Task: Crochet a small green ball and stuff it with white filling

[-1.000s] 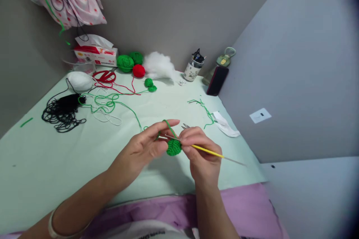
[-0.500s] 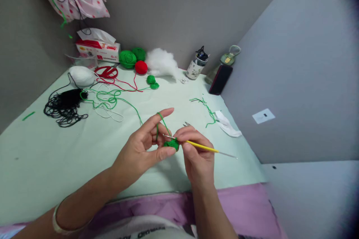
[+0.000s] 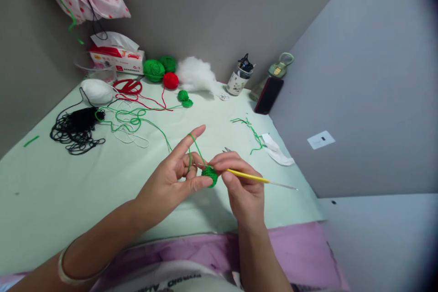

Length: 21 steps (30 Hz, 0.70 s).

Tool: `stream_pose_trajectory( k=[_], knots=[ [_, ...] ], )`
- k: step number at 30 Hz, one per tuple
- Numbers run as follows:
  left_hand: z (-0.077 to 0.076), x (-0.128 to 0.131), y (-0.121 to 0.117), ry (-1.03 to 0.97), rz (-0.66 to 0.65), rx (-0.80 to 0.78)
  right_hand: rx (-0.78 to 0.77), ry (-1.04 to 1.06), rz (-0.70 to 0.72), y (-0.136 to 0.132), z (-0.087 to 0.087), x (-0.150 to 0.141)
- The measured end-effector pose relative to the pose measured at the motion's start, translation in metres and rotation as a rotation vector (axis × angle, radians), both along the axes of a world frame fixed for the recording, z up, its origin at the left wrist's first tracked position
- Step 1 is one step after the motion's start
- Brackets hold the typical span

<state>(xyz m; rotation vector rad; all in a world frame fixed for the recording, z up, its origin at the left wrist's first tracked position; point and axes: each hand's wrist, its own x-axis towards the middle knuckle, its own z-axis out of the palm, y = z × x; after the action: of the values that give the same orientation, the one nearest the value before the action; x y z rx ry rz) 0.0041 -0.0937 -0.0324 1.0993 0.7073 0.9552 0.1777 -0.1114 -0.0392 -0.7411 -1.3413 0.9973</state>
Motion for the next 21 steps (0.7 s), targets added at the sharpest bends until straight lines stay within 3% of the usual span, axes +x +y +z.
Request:
stream_pose_trajectory(
  k=[4, 11, 16, 21],
  knots=[
    [0.004, -0.0013, 0.0002, 0.073, 0.008, 0.009, -0.018, 0.057, -0.015, 0.0001, -0.0016, -0.002],
    [0.0051, 0.0024, 0.0008, 0.006, 0.036, -0.033, -0.238, 0.353, 0.017, 0.0021, -0.0008, -0.0085],
    [0.005, 0.0012, 0.0, 0.001, 0.08, -0.039, -0.244, 0.351, -0.004, 0.0016, 0.0011, -0.0098],
    [0.006, -0.0005, -0.0013, 0.063, 0.108, -0.022, -0.147, 0.248, -0.027, -0.0003, 0.0013, -0.0079]
  ],
)
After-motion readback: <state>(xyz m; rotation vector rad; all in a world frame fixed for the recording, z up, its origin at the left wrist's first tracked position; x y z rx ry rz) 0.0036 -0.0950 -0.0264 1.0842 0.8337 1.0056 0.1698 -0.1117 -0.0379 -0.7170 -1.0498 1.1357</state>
